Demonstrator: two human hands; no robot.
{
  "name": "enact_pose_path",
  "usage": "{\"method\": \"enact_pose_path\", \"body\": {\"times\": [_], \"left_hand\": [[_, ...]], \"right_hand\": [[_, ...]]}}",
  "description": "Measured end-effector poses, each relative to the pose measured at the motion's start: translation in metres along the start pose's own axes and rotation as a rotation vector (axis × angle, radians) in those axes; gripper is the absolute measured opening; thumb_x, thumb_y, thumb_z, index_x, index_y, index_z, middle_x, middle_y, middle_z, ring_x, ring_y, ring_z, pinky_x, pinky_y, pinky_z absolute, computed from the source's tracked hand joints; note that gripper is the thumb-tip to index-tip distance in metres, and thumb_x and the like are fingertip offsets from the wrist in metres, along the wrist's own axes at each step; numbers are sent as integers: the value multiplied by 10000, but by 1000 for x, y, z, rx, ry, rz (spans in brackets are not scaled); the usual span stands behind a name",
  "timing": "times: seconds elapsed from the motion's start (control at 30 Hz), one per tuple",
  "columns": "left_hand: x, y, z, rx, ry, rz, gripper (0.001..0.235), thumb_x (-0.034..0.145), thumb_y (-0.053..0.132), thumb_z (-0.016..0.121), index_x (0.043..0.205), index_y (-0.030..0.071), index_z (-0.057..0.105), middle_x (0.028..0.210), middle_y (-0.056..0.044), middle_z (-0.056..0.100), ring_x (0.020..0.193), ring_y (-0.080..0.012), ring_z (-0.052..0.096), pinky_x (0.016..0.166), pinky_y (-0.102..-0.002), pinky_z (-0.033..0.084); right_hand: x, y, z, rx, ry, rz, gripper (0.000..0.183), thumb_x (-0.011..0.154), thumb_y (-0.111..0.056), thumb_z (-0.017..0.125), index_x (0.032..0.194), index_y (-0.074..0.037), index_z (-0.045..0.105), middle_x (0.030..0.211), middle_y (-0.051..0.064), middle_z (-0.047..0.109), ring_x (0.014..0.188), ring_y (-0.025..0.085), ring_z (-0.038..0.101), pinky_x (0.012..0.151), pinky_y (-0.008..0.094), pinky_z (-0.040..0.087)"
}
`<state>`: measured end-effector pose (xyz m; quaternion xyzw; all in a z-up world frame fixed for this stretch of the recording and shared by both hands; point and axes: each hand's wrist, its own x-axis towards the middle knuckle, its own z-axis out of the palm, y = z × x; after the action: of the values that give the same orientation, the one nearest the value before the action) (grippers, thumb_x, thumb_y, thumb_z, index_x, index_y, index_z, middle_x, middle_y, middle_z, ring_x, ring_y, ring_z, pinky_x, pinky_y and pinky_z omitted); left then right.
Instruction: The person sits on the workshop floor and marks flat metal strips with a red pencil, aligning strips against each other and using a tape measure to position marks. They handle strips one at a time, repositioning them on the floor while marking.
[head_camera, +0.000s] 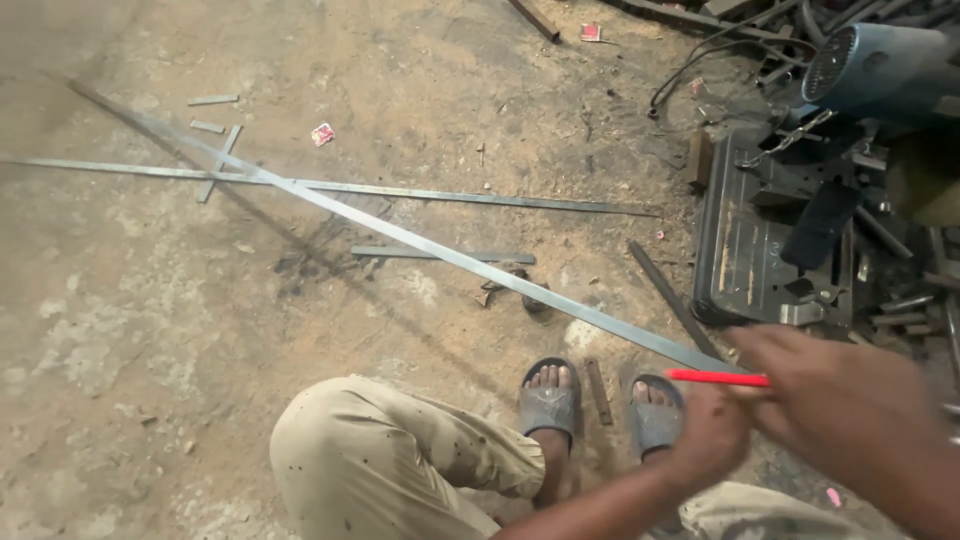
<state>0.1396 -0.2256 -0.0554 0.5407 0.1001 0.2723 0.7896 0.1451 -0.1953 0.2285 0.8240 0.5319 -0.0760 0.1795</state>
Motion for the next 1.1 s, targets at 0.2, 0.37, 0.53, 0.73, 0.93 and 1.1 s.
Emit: {"method": "enact_pose_path", "body": {"times": [0.2,0.37,0.53,0.73,0.93,1.1], "left_hand": [[-12,-132,71,389,-183,2,293,1081,138,481,1326,19,589,1245,-119,600,1176,-204,545,1034,-340,433],[-15,-89,38,243,-337,-37,332,1001,124,619,1305,-7,644,1261,-162,656,1204,-244,595,1066,-384,464],[-3,57,-82,101,-507,-86,394,921,108,756,1284,-32,699,1278,-205,713,1232,-284,645,1099,-429,496],[3,128,-165,-431,-285,-109,412,1073,220,626,1300,-123,653,1210,-229,728,1129,-300,724,1027,-399,578],[14,111,-113,-544,-11,-45,420,1141,282,541,1244,-102,677,1086,-216,738,978,-280,745,913,-396,596],[9,92,-83,-472,-11,-63,426,1174,287,520,1232,-102,685,1087,-184,739,975,-241,738,931,-375,603]], "right_hand": [[18,-36,0,-145,-58,-153,489,834,-337,706,1271,-154,588,1093,36,692,928,259,740,752,408,619],[11,-27,4,-93,-11,-224,252,776,-252,711,1019,-190,697,917,45,727,929,264,733,769,428,604],[3,14,33,-136,-17,-117,287,775,-336,704,1048,-250,718,923,-12,736,916,215,744,797,400,608],[-5,16,5,-191,-134,64,311,845,-408,677,1140,-318,718,969,-58,752,953,188,754,838,382,624],[12,73,52,-252,-184,33,363,861,-542,667,1128,-302,725,932,-62,776,915,156,769,807,360,616],[2,29,-1,-185,-144,119,513,854,-616,650,1272,-320,675,1044,-77,757,871,142,775,738,320,629]]}}
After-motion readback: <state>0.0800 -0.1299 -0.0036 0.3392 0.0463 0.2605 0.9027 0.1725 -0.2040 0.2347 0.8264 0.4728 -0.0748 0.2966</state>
